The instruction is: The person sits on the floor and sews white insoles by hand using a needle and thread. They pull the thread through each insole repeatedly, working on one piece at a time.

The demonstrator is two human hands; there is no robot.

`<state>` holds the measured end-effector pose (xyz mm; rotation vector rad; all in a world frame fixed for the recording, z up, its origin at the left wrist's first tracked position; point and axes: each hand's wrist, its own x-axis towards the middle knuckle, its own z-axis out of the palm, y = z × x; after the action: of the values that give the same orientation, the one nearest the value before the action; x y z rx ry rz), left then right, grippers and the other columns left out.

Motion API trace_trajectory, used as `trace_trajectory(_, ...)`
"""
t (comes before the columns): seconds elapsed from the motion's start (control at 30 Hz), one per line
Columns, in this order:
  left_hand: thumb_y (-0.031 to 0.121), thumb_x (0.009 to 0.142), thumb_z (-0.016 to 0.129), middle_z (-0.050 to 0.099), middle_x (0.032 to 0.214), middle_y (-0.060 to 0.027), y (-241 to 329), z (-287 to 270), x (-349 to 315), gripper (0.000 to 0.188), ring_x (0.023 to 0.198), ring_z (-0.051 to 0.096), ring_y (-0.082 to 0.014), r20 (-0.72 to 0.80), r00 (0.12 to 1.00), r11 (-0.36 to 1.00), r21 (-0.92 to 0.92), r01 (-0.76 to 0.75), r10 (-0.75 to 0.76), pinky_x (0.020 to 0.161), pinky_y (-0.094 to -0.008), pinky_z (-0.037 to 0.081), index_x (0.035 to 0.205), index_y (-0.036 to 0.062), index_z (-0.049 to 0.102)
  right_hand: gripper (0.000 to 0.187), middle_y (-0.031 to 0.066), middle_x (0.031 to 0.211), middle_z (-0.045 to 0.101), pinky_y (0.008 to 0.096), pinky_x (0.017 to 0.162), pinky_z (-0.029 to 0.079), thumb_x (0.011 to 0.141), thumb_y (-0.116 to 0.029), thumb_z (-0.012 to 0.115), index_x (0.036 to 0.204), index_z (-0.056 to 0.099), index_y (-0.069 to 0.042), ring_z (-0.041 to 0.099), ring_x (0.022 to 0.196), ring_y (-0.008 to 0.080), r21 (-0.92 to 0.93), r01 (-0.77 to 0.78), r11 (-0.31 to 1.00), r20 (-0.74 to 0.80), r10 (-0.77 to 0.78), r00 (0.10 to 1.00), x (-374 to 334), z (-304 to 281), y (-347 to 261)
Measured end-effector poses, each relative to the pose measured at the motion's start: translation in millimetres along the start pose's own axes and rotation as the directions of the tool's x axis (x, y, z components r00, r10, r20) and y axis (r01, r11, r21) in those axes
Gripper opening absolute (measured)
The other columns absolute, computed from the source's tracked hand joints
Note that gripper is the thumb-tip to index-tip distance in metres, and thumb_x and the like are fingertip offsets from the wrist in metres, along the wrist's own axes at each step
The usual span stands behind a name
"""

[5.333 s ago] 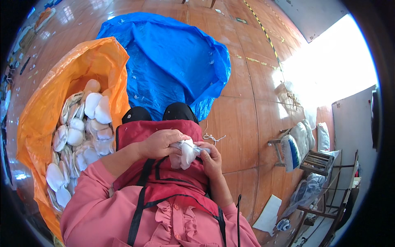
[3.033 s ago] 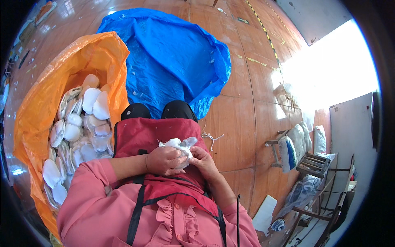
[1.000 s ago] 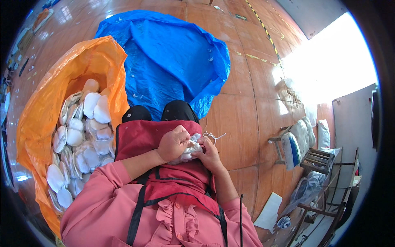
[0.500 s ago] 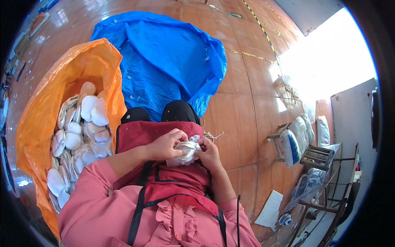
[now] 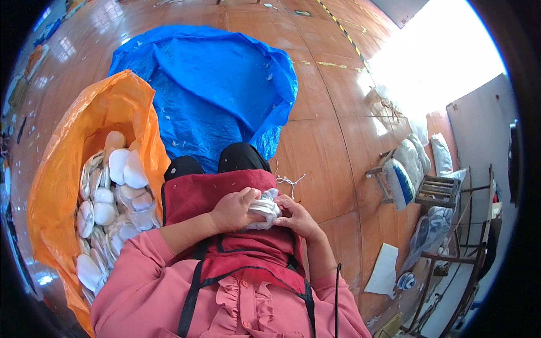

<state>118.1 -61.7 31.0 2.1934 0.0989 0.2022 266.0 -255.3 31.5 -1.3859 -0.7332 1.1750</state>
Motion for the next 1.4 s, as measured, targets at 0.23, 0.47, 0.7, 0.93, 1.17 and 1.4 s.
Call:
trace_trajectory(0.23, 0.043, 0.082, 0.074, 0.065, 0.09, -0.0178, 8, 0, 13, 0.048, 0.083, 0.066, -0.0396, 0.103, 0.991, 0.997, 0.022, 0.079, -0.081, 0.069, -0.0496, 0.05, 0.099, 0.0066, 0.047, 0.034, -0.0034, 0.096, 0.057, 0.0249, 0.078, 0.046, 0.08, -0.011, 0.08, 0.102, 0.055, -0.008, 0.054, 0.089, 0.0079, 0.032, -0.11, 0.993, -0.14, 0.114, 0.984, 5, 10, 14)
trace_trajectory(0.47, 0.034, 0.082, 0.074, 0.064, 0.081, -0.0188, 5, 7, 20, 0.042, 0.074, 0.065, -0.0389, 0.033, 0.999, 0.996, 0.094, 0.005, -0.008, 0.06, -0.0487, 0.049, 0.096, 0.0063, 0.046, 0.031, -0.0022, 0.09, 0.055, 0.0271, 0.075, 0.047, 0.078, -0.005, 0.079, 0.098, 0.056, -0.008, 0.052, 0.083, 0.0096, 0.027, -0.046, 0.999, -0.217, 0.051, 0.975, 23, 4, 38)
trace_trajectory(0.7, 0.023, 0.079, 0.072, 0.055, 0.076, -0.0135, 3, 20, 9, 0.034, 0.062, 0.06, -0.0338, -0.037, 0.982, 0.94, 0.296, -0.169, 0.187, 0.053, -0.0462, 0.047, 0.098, 0.0077, 0.049, 0.034, -0.003, 0.085, 0.054, 0.0271, 0.071, 0.047, 0.071, 0.002, 0.076, 0.094, 0.055, -0.009, 0.051, 0.08, 0.0098, -0.036, -0.119, 0.992, -0.209, 0.109, 0.972, 35, 0, 48)
trace_trajectory(0.93, 0.018, 0.08, 0.07, 0.051, 0.076, -0.0116, 3, 29, 7, 0.032, 0.06, 0.058, -0.032, -0.131, 0.975, 0.924, 0.363, -0.119, 0.177, 0.051, -0.0447, 0.045, 0.104, 0.0097, 0.05, 0.03, 0.0021, 0.087, 0.054, 0.0282, 0.073, 0.046, 0.066, 0.007, 0.072, 0.085, 0.053, -0.006, 0.053, 0.081, 0.0152, -0.111, 0.034, 0.993, -0.327, -0.069, 0.942, 38, 9, 49)
trace_trajectory(1.17, 0.02, 0.081, 0.071, 0.053, 0.076, -0.0112, 6, 32, 7, 0.03, 0.062, 0.059, -0.0334, -0.204, 0.975, 0.935, 0.354, -0.013, 0.091, 0.052, -0.0462, 0.046, 0.102, 0.0088, 0.052, 0.027, 0.0077, 0.091, 0.054, 0.0305, 0.078, 0.046, 0.066, 0.011, 0.068, 0.085, 0.054, -0.004, 0.055, 0.087, 0.0237, -0.389, 0.171, 0.905, -0.344, -0.315, 0.885, 30, 19, 38)
trace_trajectory(1.4, 0.023, 0.079, 0.075, 0.056, 0.078, -0.0116, 5, 32, 9, 0.042, 0.063, 0.059, -0.035, -0.289, 0.954, 0.965, 0.264, 0.004, 0.075, 0.055, -0.0468, 0.047, 0.112, 0.0081, 0.053, 0.028, 0.0092, 0.104, 0.056, 0.0325, 0.086, 0.047, 0.075, 0.002, 0.075, 0.098, 0.059, -0.002, 0.056, 0.1, 0.025, -0.331, 0.258, 0.908, -0.326, -0.367, 0.871, 26, 18, 38)
